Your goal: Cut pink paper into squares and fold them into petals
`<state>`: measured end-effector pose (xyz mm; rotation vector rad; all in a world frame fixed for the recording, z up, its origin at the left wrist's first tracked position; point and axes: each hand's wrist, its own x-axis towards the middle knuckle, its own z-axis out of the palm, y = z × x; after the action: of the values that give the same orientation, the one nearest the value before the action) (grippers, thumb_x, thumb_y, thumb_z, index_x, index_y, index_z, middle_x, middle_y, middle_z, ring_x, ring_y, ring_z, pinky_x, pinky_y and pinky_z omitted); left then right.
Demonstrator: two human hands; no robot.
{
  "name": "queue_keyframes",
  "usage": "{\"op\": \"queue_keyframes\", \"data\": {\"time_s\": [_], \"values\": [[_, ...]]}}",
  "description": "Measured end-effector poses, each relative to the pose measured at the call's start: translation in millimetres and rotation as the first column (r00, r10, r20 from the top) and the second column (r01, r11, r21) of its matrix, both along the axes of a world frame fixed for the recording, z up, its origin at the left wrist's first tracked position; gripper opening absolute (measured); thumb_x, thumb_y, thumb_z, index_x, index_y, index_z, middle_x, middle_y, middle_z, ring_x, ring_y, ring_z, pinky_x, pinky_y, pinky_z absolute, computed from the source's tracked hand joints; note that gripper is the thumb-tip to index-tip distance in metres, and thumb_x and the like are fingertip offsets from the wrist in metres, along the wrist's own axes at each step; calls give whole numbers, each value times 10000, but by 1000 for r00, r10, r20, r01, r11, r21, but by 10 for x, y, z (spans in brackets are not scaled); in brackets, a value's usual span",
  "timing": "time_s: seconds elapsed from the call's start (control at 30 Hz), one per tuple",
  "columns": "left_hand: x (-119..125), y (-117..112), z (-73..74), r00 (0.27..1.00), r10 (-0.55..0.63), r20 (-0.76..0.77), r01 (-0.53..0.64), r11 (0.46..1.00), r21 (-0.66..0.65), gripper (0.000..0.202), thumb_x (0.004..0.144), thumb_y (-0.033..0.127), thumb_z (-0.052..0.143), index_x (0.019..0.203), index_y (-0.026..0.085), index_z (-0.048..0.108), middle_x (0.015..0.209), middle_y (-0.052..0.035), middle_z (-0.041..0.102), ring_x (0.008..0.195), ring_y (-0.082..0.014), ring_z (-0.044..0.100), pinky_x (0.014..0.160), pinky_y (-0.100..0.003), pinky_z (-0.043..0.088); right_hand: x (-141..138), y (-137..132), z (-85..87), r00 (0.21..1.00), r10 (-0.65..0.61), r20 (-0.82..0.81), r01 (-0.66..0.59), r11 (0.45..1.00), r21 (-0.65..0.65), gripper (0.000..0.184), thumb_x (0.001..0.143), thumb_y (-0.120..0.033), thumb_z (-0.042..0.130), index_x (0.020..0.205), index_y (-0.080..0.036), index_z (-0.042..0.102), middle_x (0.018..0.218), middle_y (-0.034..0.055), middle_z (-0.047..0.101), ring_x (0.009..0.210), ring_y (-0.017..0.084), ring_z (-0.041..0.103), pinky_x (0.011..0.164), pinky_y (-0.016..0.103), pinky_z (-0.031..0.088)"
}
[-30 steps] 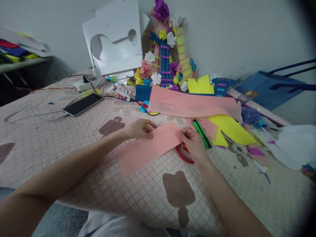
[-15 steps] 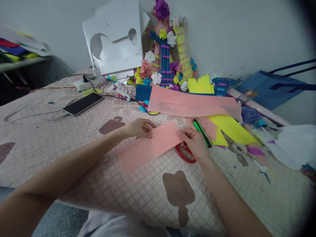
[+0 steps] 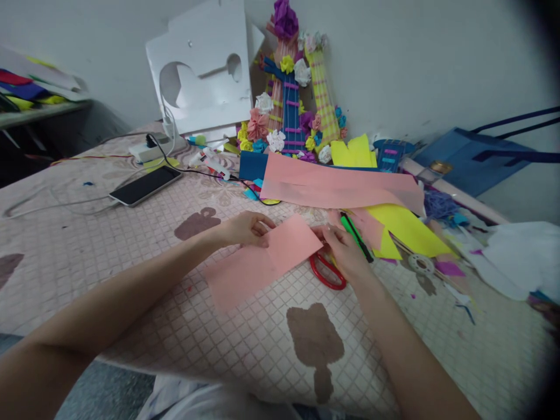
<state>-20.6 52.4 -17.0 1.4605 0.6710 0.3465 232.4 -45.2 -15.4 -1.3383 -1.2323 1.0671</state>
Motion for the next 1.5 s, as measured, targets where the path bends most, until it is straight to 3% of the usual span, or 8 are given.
{"op": "queue_keyframes", "data": {"time_s": [0.13, 0.4, 0.6, 0.73, 0.97, 1.13, 1.37, 1.5], "values": [[16, -29, 16, 1000, -5, 5, 5, 1000, 20, 543, 602, 132, 797, 1094, 101, 569, 780, -55, 711, 714, -153, 689, 681, -263, 521, -52, 67, 3, 999, 26, -24, -26, 1000, -9, 377, 838, -562, 534, 753, -225, 680, 795, 49, 690, 784, 199, 620, 729, 332, 461], [12, -38, 30, 1000, -7, 0, 7, 1000, 23, 528, 600, 138, 799, 1081, 113, 580, 754, -33, 700, 695, -145, 680, 656, -245, 515, -80, 137, -11, 1000, 17, -3, -17, 1000, 18, 232, 734, -450, 688, 706, -222, 653, 695, -16, 608, 667, 144, 520, 617, 268, 389], [8, -34, 48, 1000, -7, -16, 7, 1000, 18, 540, 601, 138, 792, 1092, 105, 570, 789, -49, 704, 712, -148, 682, 654, -245, 514, -106, 117, 21, 1000, -15, -9, 15, 999, 41, 241, 697, -447, 720, 706, -215, 655, 703, -11, 609, 674, 140, 514, 621, 263, 392], [16, -54, 61, 1000, -13, -19, 14, 999, 37, 540, 603, 137, 784, 1096, 101, 567, 756, -40, 698, 702, -147, 681, 659, -248, 515, -160, 118, 79, 1000, -19, -11, 20, 999, 45, 303, 724, -509, 670, 766, -209, 659, 774, 13, 644, 739, 165, 553, 666, 282, 426], [12, -67, 71, 999, -39, -10, 39, 997, 64, 516, 618, 158, 778, 1093, 122, 581, 776, -42, 700, 711, -145, 679, 661, -246, 512, -206, 183, 95, 996, -76, 44, 72, 993, 91, 274, 716, -475, 684, 672, -213, 614, 696, -8, 596, 723, 161, 533, 664, 277, 422], [13, -65, 64, 999, -41, -19, 42, 996, 78, 521, 616, 165, 779, 1097, 121, 583, 765, -42, 696, 706, -151, 678, 656, -251, 513, -225, 189, 120, 994, -71, 88, 64, 994, 83, 342, 773, -547, 594, 684, -217, 596, 703, 14, 601, 707, 172, 530, 615, 277, 422], [12, -63, 51, 998, -50, -32, 52, 996, 74, 537, 611, 176, 786, 1106, 125, 583, 767, -34, 692, 707, -148, 674, 658, -248, 506, -253, 183, 162, 979, -120, 162, 99, 986, 135, 313, 797, -477, 589, 634, -212, 551, 649, -12, 556, 677, 160, 509, 616, 280, 380], [-7, -22, 64, 1000, -27, -16, 26, 1000, -11, 563, 581, 183, 815, 1088, 117, 579, 772, -45, 699, 721, -151, 674, 680, -252, 500, -166, 157, 113, 981, -16, 193, -3, 996, 93, 363, 838, -532, 514, 671, -215, 567, 671, -1, 572, 683, 164, 526, 614, 280, 398]]}}
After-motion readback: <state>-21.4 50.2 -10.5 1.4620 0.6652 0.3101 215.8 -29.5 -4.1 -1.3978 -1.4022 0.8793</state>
